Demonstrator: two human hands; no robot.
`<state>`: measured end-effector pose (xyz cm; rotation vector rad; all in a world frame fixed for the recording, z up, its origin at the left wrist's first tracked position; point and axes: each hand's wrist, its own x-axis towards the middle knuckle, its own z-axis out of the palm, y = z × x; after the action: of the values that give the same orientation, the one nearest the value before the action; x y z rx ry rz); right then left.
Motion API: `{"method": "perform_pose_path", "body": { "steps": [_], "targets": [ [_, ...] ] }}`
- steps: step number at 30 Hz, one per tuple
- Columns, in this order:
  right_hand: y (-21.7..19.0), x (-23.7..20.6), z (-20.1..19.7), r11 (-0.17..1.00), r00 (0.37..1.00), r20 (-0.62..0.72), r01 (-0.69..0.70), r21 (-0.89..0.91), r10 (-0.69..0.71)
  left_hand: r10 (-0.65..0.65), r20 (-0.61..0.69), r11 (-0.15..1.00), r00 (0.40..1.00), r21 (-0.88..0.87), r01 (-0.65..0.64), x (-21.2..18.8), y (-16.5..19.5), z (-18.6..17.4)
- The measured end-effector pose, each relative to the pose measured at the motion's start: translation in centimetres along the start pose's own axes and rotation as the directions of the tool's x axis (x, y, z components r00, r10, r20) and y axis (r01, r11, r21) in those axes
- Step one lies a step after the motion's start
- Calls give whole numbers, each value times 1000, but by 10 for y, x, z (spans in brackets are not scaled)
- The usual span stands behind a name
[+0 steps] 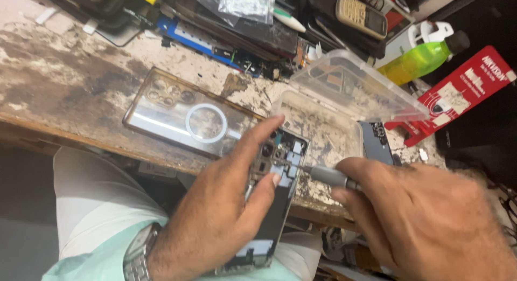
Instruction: The person uses a screwdriver to remove screws from the internal frame of a disassembled smartphone. They then reassemble the device by attaching the screen and back cover. Finally, the person powers on the phone to check the display, which shows a vertical green line.
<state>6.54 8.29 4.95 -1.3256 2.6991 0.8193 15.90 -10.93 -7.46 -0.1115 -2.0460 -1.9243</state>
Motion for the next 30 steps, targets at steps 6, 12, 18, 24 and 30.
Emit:
{"method": "perform_pose_path", "body": {
  "steps": [6,12,18,24,30],
  "targets": [
    [4,3,1,950,915,-355,264,167,-192,-29,8,998,1000,-49,30,-1,-2,5],
    [5,6,3,918,907,-389,284,278,-163,41,-16,999,999,-31,-41,2,-1,3],
    [3,13,3,884,884,-432,338,323,-181,-22,-17,998,1000,-67,21,4,4,-9],
    [-4,18,1,872,884,-433,345,347,-178,-69,11,991,998,-111,70,6,2,-10],
    [-8,23,3,846,856,-476,398,354,-204,171,-60,985,983,-18,-172,4,0,-16]
  ]
}}
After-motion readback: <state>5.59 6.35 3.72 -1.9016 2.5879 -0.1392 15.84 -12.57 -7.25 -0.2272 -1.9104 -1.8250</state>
